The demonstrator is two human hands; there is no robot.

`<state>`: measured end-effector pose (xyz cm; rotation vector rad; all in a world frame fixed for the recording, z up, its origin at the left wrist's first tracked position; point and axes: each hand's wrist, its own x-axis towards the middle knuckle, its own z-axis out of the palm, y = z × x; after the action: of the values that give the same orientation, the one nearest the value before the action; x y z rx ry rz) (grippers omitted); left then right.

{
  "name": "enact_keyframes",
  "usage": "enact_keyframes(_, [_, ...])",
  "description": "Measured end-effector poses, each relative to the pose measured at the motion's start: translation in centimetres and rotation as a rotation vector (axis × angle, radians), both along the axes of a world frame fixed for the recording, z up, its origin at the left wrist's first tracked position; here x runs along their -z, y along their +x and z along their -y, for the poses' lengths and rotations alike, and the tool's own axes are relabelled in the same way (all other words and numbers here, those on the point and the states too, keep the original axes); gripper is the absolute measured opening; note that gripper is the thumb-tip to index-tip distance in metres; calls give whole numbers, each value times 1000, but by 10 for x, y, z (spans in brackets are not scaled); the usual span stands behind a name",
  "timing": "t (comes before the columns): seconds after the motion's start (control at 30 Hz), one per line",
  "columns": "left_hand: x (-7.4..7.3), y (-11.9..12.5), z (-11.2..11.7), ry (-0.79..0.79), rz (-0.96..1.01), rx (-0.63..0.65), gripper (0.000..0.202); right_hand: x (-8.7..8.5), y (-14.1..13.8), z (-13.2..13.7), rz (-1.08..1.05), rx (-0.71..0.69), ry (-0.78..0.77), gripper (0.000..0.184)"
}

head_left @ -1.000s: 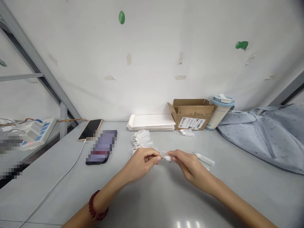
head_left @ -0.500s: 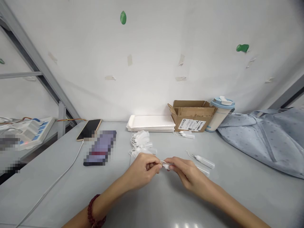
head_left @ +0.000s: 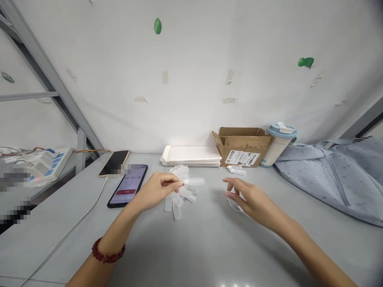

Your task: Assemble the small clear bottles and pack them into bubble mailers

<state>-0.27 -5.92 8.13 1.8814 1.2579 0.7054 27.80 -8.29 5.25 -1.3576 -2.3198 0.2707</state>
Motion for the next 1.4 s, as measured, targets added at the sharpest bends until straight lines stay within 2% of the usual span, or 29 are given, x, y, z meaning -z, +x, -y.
enact_keyframes(0.07, [-3, -10, -6, 6, -44, -34, 34, -2, 15, -8, 116, 113, -17, 25])
enact_keyframes(0.17, [0, -19, -11, -10, -87, -37, 33, -5, 35, -15, 268, 268, -147, 25])
enact_keyframes(0.3, [7, -21, -15, -18, -118, -62, 31, 0, 57, -18, 269, 371, -319, 30])
enact_keyframes(0.5, [8, -21, -17, -12, -166, -103, 31, 9, 65, -19, 222, 359, -372, 20])
enact_keyframes(0.67, [7, -20, -17, -20, -181, -141, 27, 7, 58, -19, 338, 344, -399, 9])
enact_keyframes(0.9, [8, -21, -16, -1, -185, -236, 30, -2, 47, -18, 343, 332, -340, 8])
enact_keyframes(1.03, [11, -15, -15, 127, -228, -380, 26, -5, 31, -16, 244, 256, -158, 14])
enact_keyframes(1.13, [14, -5, -9, 239, -215, -465, 19, 0, 14, -10, 166, 107, 34, 18])
enact_keyframes(1.23, [17, 10, 1, 273, -85, -378, 20, 6, -4, 2, 113, -63, 172, 20])
enact_keyframes(1.4, [22, 32, 20, 187, -46, 19, 26, 10, -27, 18, 38, -176, 277, 23])
